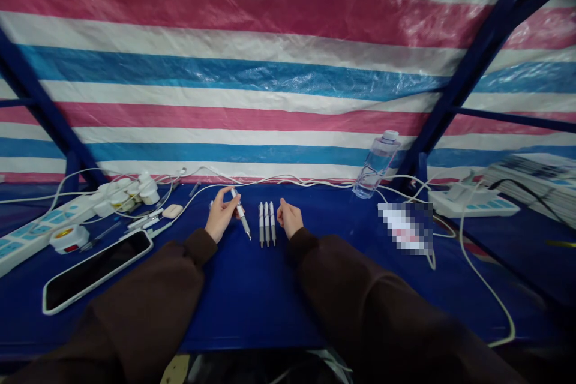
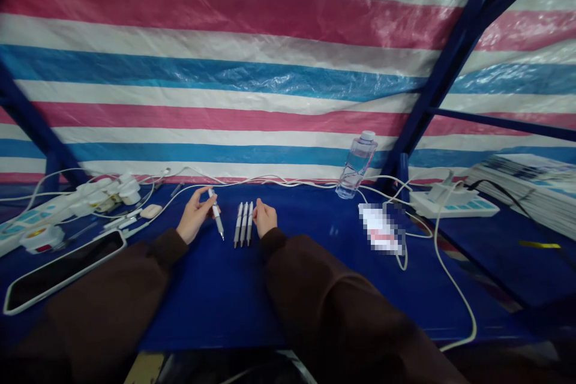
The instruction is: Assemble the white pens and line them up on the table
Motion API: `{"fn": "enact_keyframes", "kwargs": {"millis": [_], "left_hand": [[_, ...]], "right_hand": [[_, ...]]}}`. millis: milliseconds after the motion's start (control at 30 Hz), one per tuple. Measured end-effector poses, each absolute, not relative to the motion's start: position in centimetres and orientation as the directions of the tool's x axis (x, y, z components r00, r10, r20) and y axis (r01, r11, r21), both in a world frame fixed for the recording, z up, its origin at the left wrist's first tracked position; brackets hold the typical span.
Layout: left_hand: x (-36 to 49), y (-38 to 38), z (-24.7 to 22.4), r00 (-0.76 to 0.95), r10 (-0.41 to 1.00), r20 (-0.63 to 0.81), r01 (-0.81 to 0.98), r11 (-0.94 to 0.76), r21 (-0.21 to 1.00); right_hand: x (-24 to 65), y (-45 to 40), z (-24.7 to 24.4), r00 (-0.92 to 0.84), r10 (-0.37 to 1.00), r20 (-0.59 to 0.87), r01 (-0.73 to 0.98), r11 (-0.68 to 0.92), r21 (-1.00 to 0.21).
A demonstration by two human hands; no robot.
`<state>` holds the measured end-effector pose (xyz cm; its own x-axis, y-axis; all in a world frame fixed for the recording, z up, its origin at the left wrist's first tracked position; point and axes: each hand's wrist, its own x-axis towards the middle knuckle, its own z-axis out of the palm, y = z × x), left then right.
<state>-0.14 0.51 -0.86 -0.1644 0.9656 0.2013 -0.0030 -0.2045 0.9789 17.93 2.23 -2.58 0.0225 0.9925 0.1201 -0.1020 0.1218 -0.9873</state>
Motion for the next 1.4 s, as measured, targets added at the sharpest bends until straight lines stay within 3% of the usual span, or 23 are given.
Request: {"fn": "enact_keyframes", "kwargs": {"millis": [1033,1400], "left_hand": [[-0.09,0.36,-0.69,-0.122,0.971,0.207,0.017,-0.206,0.978],[0.38,0.26,-0.61,-0.104,0.989,0.101,-0.036,-0.105,0.994]], "right_hand": [[17.9,2.43,-2.99,0.023,0.991,0.131,-0.052,0.132,-0.99],[17.92,2.5,-3.16,0.017,0.986,0.163,-0.004,0.164,-0.987]]}}
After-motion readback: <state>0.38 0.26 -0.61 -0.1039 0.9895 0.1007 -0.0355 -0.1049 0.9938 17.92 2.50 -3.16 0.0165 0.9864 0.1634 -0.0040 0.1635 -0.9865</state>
